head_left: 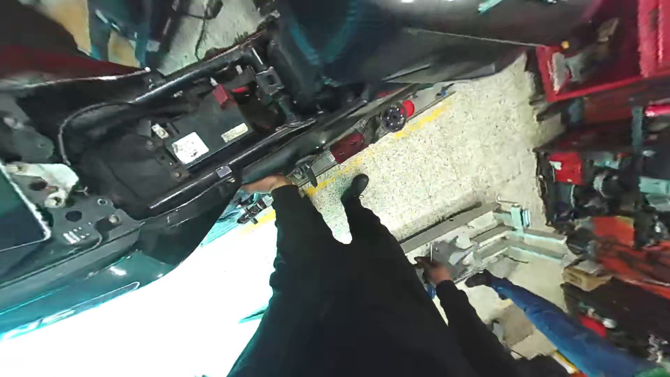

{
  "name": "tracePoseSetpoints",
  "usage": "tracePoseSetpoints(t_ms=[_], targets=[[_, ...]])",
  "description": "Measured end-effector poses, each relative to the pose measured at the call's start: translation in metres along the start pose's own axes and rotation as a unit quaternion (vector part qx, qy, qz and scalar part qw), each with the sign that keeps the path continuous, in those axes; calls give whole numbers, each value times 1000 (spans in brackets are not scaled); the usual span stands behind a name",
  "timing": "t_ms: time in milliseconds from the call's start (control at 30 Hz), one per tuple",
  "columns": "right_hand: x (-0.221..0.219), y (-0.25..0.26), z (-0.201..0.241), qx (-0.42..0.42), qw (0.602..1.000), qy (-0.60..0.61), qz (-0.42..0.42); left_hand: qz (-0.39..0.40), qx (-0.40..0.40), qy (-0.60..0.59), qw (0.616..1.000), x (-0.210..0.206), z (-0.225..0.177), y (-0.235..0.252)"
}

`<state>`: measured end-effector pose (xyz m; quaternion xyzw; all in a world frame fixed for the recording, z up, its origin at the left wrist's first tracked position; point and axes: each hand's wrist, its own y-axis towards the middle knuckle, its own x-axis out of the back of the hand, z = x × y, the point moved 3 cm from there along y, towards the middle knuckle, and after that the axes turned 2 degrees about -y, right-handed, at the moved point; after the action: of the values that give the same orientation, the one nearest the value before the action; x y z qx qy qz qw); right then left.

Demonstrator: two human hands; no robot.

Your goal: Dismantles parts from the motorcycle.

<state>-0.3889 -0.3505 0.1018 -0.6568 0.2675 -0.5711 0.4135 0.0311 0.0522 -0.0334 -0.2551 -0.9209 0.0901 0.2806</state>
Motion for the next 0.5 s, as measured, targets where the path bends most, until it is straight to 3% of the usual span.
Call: tracePoseSetpoints(t_ms=[33,133,200,300,400,500], targets=[[-7,-3,-17,-14,1000,-19,13,19,43,52,998,15,-40,-26],[-30,27,-54,-8,992,-98,77,39,-40,229,972,38,-73,-50],[-36,50,-66,11,981,-160,110,29,-52,148,987,59,-67,-50],[-19,85,-50,45,974,-191,113,-3,-86,17,996,97,-63,-58],[16,131,-24,58,983,-131,114,55,-122,-5,991,116,-23,-86],[37,152,-10,14,989,-20,143,255,-104,76,958,103,67,-125]])
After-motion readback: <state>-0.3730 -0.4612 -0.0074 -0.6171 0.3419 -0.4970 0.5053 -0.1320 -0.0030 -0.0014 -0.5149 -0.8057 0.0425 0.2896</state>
